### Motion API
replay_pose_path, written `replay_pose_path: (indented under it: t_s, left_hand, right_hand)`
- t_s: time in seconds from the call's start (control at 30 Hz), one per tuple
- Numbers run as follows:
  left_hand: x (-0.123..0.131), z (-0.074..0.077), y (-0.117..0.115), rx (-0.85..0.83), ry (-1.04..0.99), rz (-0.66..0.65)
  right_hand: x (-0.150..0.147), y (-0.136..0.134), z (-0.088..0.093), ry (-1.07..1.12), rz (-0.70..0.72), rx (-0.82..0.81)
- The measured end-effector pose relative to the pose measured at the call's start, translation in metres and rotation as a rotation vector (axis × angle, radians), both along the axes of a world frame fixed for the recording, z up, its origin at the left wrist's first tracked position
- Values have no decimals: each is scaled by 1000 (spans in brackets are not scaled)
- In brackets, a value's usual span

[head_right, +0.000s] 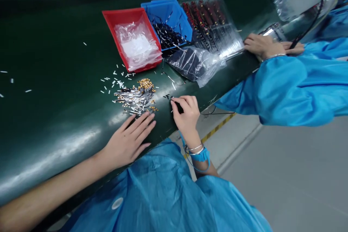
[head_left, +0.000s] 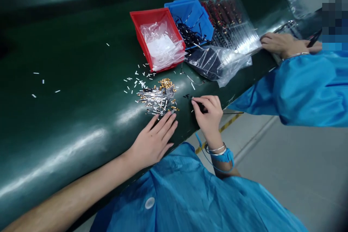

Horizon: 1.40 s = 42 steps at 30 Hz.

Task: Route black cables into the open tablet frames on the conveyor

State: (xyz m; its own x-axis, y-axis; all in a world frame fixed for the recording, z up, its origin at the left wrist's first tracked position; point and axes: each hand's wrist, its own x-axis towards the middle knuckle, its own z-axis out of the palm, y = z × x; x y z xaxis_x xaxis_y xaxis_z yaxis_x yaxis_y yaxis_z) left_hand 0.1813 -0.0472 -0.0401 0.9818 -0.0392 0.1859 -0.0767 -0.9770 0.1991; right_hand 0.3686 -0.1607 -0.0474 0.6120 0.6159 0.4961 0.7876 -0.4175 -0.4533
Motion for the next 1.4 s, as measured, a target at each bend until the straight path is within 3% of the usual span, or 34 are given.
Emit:
replay_pose_path:
  t_s: [0.23, 0.5, 0.63, 0.8, 1.17, 1.4]
  left_hand:
    - [-2, 0, 1, -16, -55, -30]
    - [-4, 1, 0, -46, -95, -30]
    - [-3, 0, 0, -51, -93, -37]
    - [-3, -1, 0, -35, -74, -35]
    - [-2, -3, 0, -25, -14, -32]
    - [-1, -5, -1, -18, -17, -43]
  right_hand:
    - [2, 16, 2, -30, 71, -76]
    - [-6, -5, 17, 92, 25, -139]
    - [10, -9, 22, 186, 163, -129]
    - [19, -5, 15, 212, 318, -172]
    - [2, -13, 8, 168, 181, -126]
    - [-34, -1, 8, 183, 116, -35]
